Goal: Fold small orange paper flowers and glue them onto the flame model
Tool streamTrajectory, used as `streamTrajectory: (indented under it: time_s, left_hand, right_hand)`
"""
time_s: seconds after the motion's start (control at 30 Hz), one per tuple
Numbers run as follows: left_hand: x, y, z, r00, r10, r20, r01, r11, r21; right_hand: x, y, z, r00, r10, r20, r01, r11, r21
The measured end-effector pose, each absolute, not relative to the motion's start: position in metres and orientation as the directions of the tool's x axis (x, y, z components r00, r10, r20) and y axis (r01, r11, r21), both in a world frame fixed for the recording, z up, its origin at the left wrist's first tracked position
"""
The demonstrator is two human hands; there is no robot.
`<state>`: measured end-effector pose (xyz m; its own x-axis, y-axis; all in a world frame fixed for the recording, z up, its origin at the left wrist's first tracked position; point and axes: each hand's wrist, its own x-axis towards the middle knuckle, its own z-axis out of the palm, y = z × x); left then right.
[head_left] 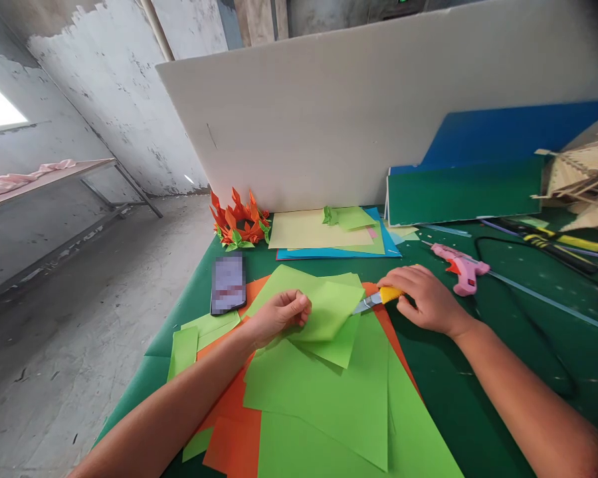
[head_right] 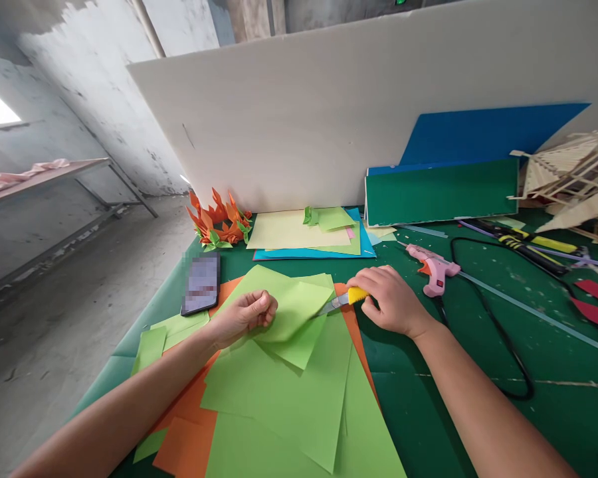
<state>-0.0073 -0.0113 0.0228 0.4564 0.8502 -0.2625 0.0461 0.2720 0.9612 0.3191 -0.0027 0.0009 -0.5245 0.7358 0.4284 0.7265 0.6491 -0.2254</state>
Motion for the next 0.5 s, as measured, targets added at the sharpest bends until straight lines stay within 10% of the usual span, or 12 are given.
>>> streamTrajectory:
  time_s: [0.3,0.4,0.5]
  left_hand:
    - [0.004,-0.008,0.027,0.482,0.873,-0.078,0.359,-0.115,0.926]
    - [0.016,-0.003,0.033,0.572,0.799,0.187,0.483,-0.512,0.710]
    - [0.028,0.002,0.031,0.669,0.727,0.155,0.572,-0.637,0.517]
  right_hand:
    - [0.320,0.000,-0.003,-0.512,0.788,0.342,0.746,0.605,-0.277]
    - [0.320,0.000,-0.004,-0.519,0.777,0.356,0.723,0.621,-0.303]
    - [0.320,-0.001,-0.004,-0.539,0.769,0.343,0.706,0.635,-0.313]
